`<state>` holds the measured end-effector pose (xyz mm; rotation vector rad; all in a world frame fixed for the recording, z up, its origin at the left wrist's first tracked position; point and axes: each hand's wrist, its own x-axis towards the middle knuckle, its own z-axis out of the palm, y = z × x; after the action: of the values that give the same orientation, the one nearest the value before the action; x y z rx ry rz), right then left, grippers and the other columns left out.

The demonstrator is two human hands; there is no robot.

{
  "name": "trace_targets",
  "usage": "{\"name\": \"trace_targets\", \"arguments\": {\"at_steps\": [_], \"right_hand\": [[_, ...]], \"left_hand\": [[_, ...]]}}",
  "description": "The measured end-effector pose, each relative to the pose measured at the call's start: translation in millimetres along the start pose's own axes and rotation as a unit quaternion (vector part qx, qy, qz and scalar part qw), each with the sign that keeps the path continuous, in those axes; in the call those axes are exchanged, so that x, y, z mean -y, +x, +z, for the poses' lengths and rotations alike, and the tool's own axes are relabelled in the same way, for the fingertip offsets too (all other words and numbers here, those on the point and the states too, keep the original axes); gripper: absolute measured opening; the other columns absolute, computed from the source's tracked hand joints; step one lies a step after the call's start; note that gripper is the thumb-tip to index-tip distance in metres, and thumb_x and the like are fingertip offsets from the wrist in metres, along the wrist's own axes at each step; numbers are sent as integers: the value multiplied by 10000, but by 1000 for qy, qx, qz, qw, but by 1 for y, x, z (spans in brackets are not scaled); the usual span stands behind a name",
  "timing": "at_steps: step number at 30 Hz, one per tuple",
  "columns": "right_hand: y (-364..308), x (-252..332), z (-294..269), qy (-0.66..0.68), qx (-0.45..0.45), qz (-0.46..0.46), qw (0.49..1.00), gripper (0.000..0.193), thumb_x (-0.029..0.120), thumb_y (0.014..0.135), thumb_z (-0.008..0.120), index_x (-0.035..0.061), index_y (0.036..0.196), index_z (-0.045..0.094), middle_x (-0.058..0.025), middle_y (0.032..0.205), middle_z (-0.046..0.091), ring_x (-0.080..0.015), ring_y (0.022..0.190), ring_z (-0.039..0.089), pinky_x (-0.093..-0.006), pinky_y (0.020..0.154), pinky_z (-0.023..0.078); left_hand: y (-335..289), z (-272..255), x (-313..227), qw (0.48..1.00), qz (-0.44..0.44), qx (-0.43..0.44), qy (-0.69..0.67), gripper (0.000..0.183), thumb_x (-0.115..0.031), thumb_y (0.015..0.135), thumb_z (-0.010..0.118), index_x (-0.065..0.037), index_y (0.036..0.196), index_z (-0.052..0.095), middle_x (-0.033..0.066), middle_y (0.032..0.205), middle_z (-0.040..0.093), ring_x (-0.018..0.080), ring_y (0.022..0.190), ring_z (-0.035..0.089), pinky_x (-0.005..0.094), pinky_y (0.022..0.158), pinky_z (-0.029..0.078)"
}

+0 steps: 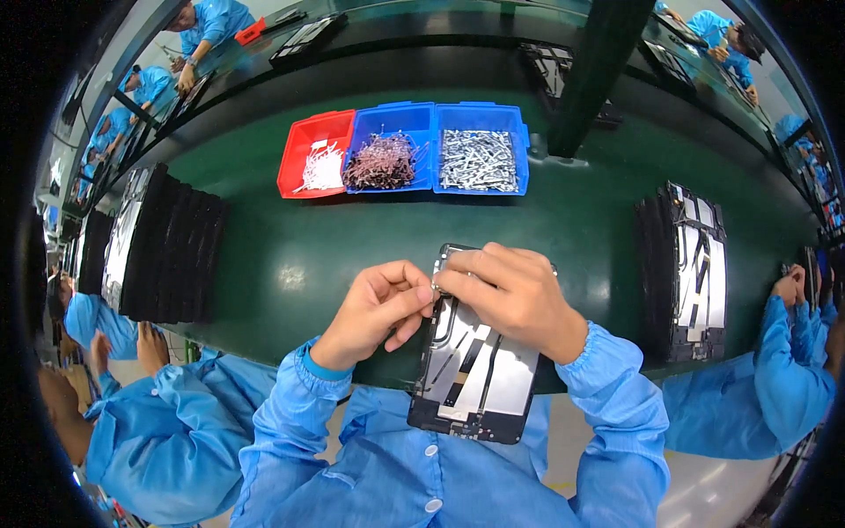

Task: The person assembles a tablet by hand, inserting internal ribbon cables and internal components into a tablet frame.

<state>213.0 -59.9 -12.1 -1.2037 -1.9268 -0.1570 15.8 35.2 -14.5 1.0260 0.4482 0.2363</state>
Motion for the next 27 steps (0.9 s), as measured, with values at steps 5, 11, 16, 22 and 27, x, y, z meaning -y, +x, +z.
{"name": "trace_targets", "arguments": {"at_steps": [5,11,16,22,27], "right_hand": [[-2,37,1,455,-72,439,771,159,53,943,673,-45,1059,625,-44,898,668,-17,767,606,-178,597,468],[-2,37,3,481,-83,450,748,121,52,937,679,-33,1008,632,-42,892,662,-5,737,580,-173,583,443],[-10,31,7,404,-87,402,817,67,47,917,677,-8,947,654,-19,831,670,13,628,518,-186,509,377],[-5,32,-6,271,-7,367,890,67,39,845,705,8,893,669,-24,752,662,-22,518,497,-211,456,357],[-11,29,-5,115,5,177,977,140,19,763,751,38,890,694,-72,856,674,-153,556,615,-284,507,503]], "left_hand": [[0,8,8,994,58,-83,47,160,-166,969,667,-19,993,610,4,735,619,12,512,505,180,402,337],[-1,16,9,981,97,-110,126,167,-166,968,670,-14,1027,636,-2,746,646,2,529,511,171,425,348],[1,24,-4,971,132,-134,149,191,-186,959,687,-9,1022,649,-6,720,644,3,533,514,172,425,354],[2,11,-11,980,53,-118,149,180,-169,971,659,4,1020,659,24,792,634,30,533,511,181,401,348],[4,0,-18,994,-103,-43,-9,190,-198,955,691,-15,986,653,-18,659,583,11,485,455,180,398,311]]}}
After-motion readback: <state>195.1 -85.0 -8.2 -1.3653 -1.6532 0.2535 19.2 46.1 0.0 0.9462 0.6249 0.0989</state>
